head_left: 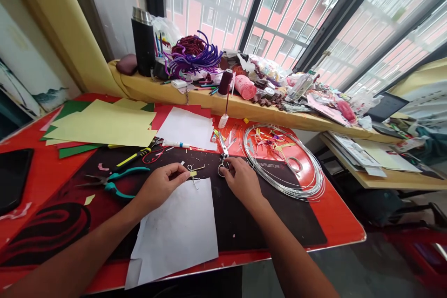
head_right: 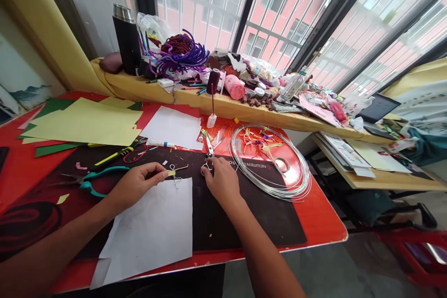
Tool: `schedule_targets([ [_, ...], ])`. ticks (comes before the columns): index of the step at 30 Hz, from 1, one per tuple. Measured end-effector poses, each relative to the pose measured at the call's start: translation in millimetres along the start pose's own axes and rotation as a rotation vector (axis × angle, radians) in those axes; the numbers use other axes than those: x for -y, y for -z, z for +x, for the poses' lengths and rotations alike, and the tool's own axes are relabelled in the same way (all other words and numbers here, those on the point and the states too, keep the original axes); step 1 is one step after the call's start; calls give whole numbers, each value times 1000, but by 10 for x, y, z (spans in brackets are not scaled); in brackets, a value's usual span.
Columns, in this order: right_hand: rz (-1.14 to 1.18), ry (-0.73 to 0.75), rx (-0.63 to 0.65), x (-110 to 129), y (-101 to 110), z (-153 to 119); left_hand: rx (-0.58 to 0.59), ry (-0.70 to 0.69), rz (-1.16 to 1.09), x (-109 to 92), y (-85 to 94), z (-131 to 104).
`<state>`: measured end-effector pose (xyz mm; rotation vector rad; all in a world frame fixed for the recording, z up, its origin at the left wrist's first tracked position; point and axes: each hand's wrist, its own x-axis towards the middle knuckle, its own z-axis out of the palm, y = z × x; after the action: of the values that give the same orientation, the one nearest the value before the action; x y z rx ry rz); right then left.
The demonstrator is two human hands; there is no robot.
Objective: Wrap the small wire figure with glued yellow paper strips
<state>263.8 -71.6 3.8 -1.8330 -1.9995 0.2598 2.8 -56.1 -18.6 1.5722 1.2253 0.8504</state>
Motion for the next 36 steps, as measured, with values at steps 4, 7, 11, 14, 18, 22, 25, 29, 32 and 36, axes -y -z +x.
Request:
schedule_targets([
  [4, -194, -10, 103, 2, 0, 75, -44, -2, -32, -54, 13, 2],
  [7, -238, -45, 168, 31, -63, 125, -64, -6, -34, -63, 39, 12],
  [11, -191, -116, 192, 58, -133, 192, -75, 4, -32, -38, 62, 26],
  [14, -129, -143, 175, 37, -145, 236, -71, 15, -27, -19, 63, 33],
  [18, 57, -181, 125, -64, -153, 258, -80, 3, -50, -12, 59, 42],
  [22, 354, -244, 91, -218, -233, 265, -88, -5, -97, -4, 64, 56],
  [25, 596, -274, 75, -298, -312, 273, -91, 3, -133, 23, 66, 74],
  [29, 833, -258, 34, -274, -350, 214, -147, 9, -166, 70, 73, 107],
  [32, 1039, -201, 22, -160, -337, 82, -203, 6, -199, 94, 102, 143],
  [36, 1244, -161, 180, 68, -356, -112, -305, 15, -246, 128, 160, 202],
])
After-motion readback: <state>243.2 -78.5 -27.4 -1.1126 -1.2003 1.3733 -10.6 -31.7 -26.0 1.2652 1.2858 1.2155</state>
